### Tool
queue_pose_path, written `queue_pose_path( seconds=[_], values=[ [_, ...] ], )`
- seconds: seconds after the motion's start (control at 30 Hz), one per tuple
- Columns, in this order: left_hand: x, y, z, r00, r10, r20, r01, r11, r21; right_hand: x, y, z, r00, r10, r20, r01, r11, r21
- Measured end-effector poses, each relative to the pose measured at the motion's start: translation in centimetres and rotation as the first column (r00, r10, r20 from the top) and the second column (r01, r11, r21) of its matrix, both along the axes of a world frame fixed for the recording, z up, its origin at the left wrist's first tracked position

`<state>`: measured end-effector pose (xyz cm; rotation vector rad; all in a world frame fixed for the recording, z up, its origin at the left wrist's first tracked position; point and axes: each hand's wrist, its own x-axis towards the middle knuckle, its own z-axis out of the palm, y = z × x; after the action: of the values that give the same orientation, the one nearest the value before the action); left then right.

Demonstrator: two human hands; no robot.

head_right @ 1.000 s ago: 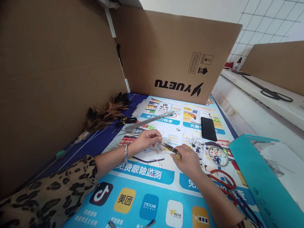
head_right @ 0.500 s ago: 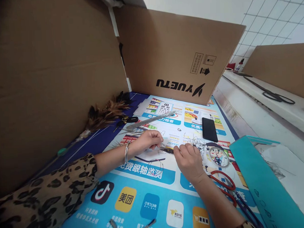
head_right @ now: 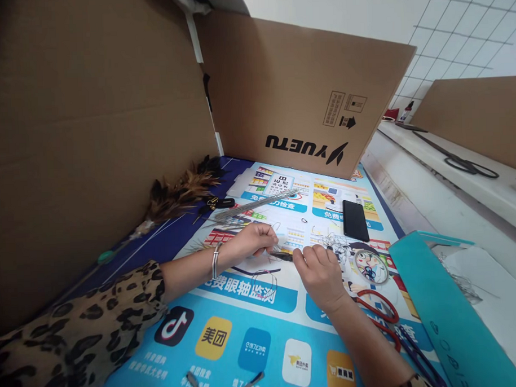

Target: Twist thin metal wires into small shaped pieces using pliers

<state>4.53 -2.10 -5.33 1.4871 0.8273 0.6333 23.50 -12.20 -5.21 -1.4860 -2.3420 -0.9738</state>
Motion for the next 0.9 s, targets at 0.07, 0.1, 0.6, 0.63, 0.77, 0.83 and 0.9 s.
queue_pose_path(
  seconds=[0.07,0.1,0.6,0.63,0.77,0.83,0.9],
  values=[
    [0.01,-0.02,0.12,1.000,-0.001,-0.008,0.001,1.000,-0.008,0.02,0.00,-0.04,1.000,0.008,0.000,-0.008,1.000,0.003],
    [0.02,-0.03,0.16,1.000,-0.003,-0.012,0.003,1.000,-0.009,0.03,0.01,-0.08,1.000,0.014,0.000,-0.014,1.000,0.008],
    [0.03,-0.29,0.49,0.998,0.012,-0.056,-0.013,1.000,-0.021,0.05,0.17,-0.29,1.000,0.012,0.014,-0.011,1.000,-0.020],
    [0.04,-0.31,0.55,0.998,0.014,-0.055,-0.015,1.000,-0.020,0.04,0.17,-0.31,1.000,0.007,0.017,-0.007,1.000,-0.028],
    [0.15,-0.33,0.58,0.998,0.027,-0.055,-0.027,1.000,0.007,-0.04,0.15,-0.35,0.999,-0.020,0.025,0.021,0.998,-0.061],
    [0.22,-0.28,0.44,0.998,0.035,-0.061,-0.033,0.999,0.036,-0.11,0.13,-0.37,0.999,-0.034,0.025,0.036,0.996,-0.083],
    [0.23,-0.20,0.20,0.996,0.040,-0.075,-0.034,0.996,0.084,-0.22,0.12,-0.42,0.999,-0.049,0.017,0.051,0.993,-0.107]
  ],
)
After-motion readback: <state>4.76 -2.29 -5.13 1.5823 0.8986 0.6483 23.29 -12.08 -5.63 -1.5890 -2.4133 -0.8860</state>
